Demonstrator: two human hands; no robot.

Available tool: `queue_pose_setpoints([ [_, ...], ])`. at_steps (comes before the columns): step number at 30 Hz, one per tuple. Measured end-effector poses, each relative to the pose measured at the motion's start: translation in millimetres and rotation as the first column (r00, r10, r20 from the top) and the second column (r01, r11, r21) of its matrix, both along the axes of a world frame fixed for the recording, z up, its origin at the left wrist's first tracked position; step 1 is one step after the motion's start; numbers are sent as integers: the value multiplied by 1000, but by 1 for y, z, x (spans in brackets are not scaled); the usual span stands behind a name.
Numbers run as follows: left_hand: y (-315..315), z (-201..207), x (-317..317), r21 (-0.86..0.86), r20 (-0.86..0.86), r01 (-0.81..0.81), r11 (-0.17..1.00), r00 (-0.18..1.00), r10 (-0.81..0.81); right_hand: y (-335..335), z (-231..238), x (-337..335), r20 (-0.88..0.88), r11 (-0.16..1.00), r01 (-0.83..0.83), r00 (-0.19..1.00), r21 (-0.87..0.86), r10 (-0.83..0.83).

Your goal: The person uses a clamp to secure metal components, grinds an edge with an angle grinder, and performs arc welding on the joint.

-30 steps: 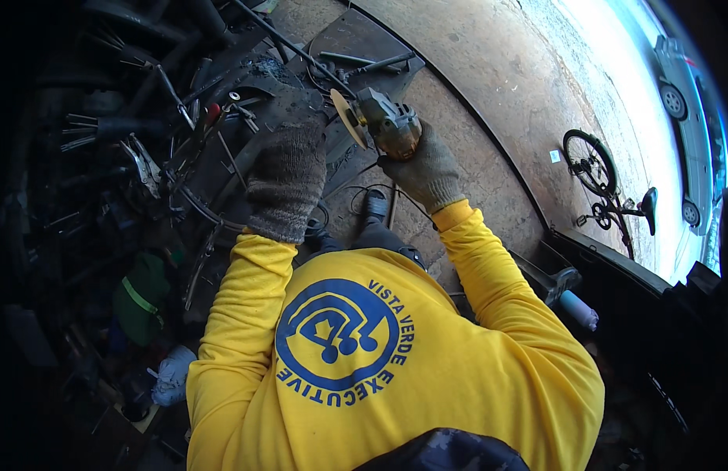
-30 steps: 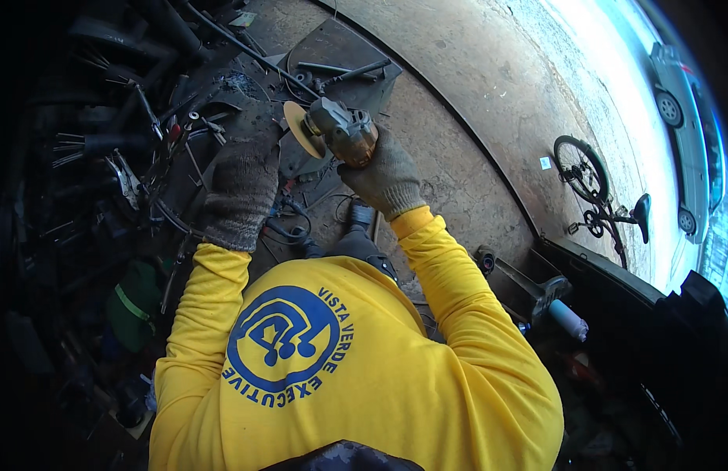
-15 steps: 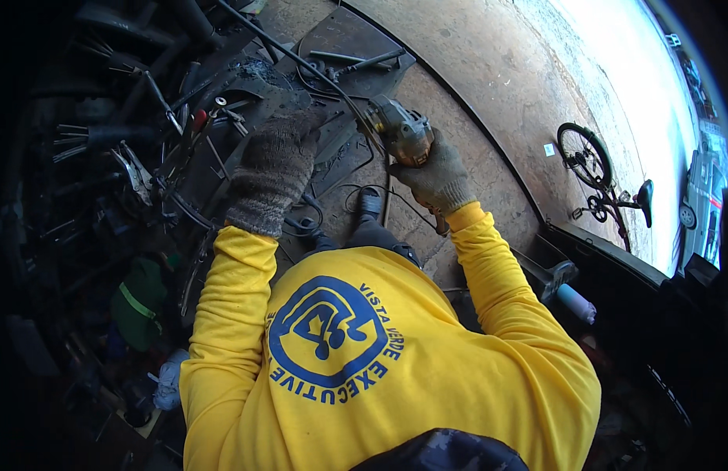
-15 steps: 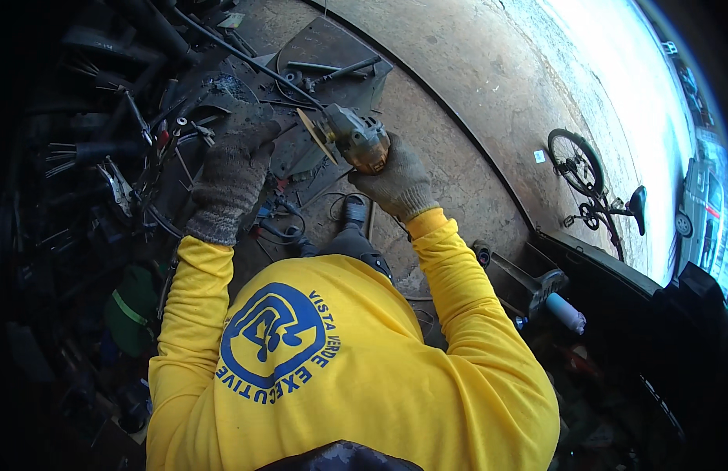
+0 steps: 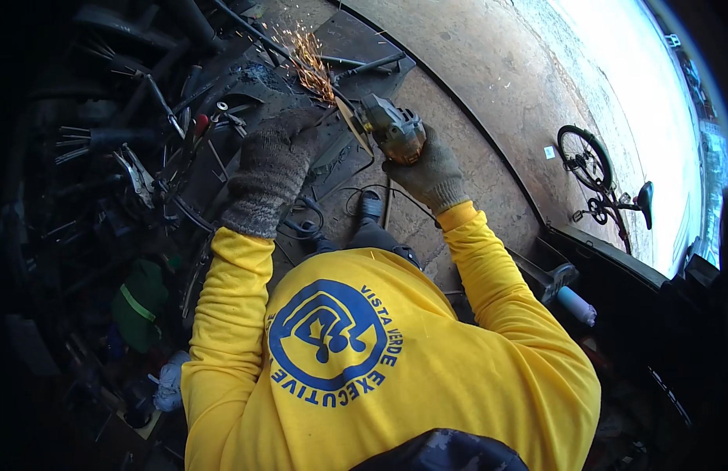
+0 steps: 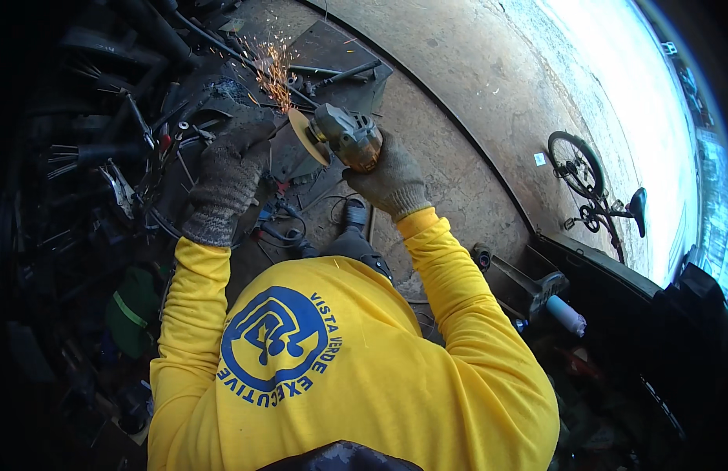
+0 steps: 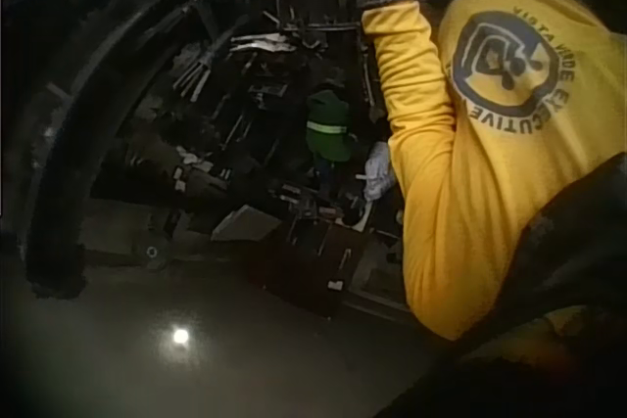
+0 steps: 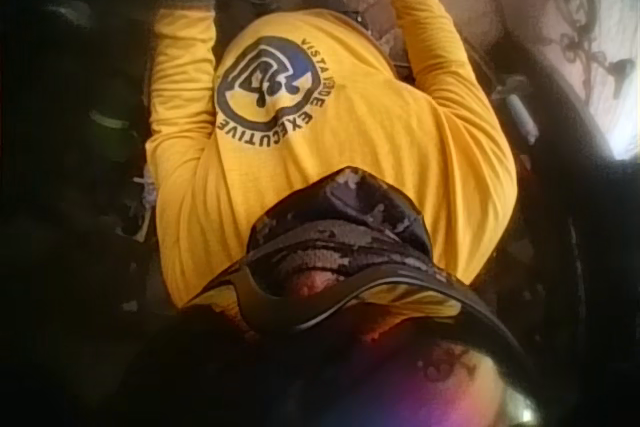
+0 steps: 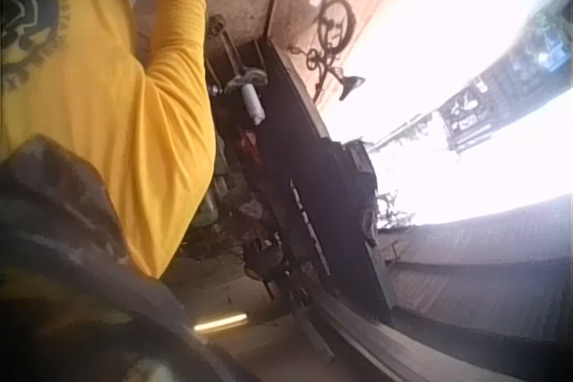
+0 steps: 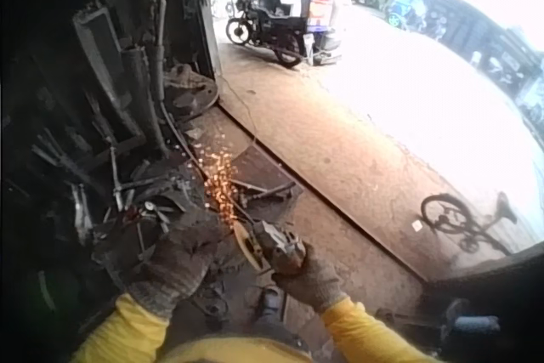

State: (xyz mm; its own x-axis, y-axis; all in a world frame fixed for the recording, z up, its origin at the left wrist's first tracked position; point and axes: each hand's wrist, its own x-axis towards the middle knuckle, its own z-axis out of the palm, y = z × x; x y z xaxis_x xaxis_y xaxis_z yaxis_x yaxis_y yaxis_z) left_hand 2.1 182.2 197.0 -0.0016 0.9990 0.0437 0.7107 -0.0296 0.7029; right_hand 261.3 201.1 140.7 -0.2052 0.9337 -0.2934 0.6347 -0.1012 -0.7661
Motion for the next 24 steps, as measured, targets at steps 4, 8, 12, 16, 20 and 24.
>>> queue_pose_setpoints([
  [4, 1, -3, -7, 2, 54, 1, 1000, 999, -1, -3, 2, 1, -54, 999, 13, 998, -45, -16],
  [8, 0, 0, -5, -132, 117, -44, 990, 991, 59, -6, 7, -1, -81, 998, 22, 996, -66, -28],
  [12, 0, 3, -2, -135, 78, -19, 991, 996, 30, -4, 1, -2, -64, 999, -25, 998, 20, 26],
  [16, -1, -2, -5, -253, 168, -54, 966, 981, 99, -1, 13, -7, -25, 1000, -4, 1000, 4, 4],
  [20, -3, 5, -2, -368, 354, -94, 925, 906, 232, -1, 17, -10, -28, 999, 26, 999, -29, -27],
  [24, -5, 7, -3, -483, 432, -86, 872, 842, 322, -6, 9, -9, -90, 997, 62, 994, -46, -66],
])
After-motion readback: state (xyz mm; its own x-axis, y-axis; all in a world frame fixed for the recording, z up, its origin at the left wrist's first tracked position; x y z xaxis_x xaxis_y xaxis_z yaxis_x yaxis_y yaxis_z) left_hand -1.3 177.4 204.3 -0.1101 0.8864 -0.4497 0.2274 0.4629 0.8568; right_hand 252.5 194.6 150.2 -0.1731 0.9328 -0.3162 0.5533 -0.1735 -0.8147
